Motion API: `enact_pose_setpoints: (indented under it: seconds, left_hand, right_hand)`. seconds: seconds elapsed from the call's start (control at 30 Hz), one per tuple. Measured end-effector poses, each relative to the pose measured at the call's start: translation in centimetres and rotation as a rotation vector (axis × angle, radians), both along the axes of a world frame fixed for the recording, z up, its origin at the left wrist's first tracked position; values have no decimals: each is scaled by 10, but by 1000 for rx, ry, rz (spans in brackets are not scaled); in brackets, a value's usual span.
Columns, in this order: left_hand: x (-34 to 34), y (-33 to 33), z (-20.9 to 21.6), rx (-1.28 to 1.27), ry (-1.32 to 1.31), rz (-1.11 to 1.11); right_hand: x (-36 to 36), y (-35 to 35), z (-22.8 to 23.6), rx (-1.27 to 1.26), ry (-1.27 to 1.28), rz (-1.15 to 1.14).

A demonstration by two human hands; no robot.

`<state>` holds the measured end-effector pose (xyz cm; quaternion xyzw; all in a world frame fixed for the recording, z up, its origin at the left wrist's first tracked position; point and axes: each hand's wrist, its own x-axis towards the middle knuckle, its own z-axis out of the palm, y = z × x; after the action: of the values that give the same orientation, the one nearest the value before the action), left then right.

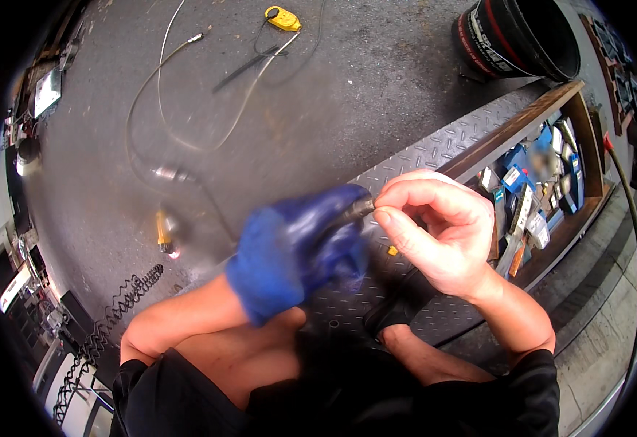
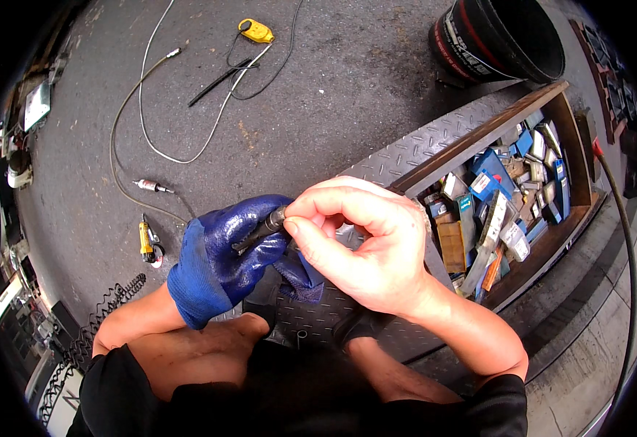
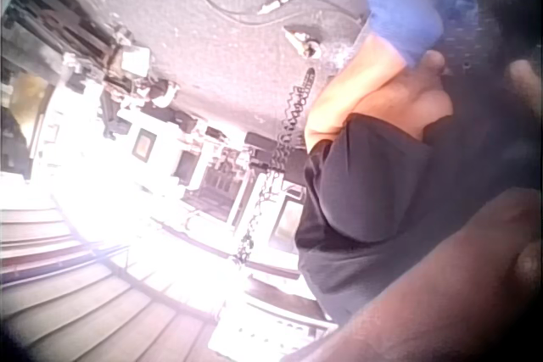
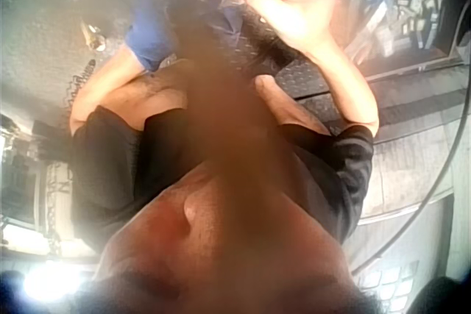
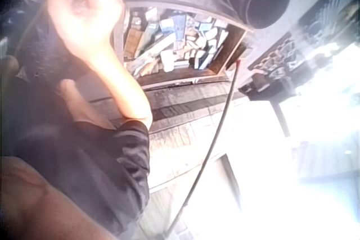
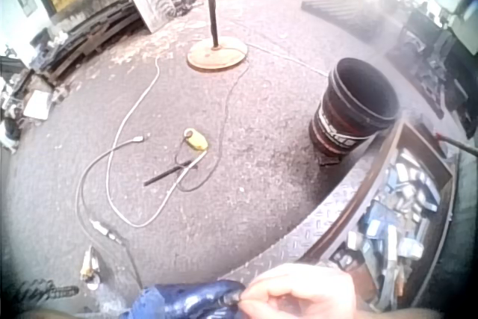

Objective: The person picks up a rectangular metal block from a bin and cleans its surface using a handheld tool. They then switch to a smaller cylindrical metal part, using a yellow-handled tool to scrape and clean its surface while rotating it in their hands.

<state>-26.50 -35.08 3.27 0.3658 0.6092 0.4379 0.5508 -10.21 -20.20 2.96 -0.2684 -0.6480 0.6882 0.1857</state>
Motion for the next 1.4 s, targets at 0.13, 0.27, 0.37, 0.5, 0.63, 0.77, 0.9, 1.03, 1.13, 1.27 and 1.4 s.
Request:
enact_pose_setpoints:
  seconds: [0.13,0.27,0.37,0.5,0.63,0.77,0.9,1.03,1.13,1.27,1.4]
  left_hand:
    - [0,0,0,11,12,-6]
    - [0,0,1,9,52,-12]
    - [-1,0,1,11,28,-9]
    - [-1,2,3,3,10,-10]
    - [-3,3,5,-23,-8,-19]
    - [1,-1,1,-63,-75,-2]
    - [0,-1,-2,-41,-69,-27]
    - [-1,-1,-2,-88,-104,-27]
    - [1,-1,-4,-118,-166,4]
    - [4,-1,-5,-132,-211,42]
    - [4,0,-3,-163,-260,59]
  right_hand:
    - [0,1,1,-11,-8,9]
    - [0,0,1,-25,-8,2]
    - [0,0,1,-32,-13,-3]
    - [1,-1,1,-30,-1,-12]
    - [0,-2,1,-42,0,-14]
    - [2,0,5,18,-36,34]
    - [-2,-2,2,110,-23,-4]
    - [-3,4,1,296,-1,42]
    - [-3,4,0,296,0,40]
    - [-2,3,0,297,0,45]
    - [-1,3,0,288,7,46]
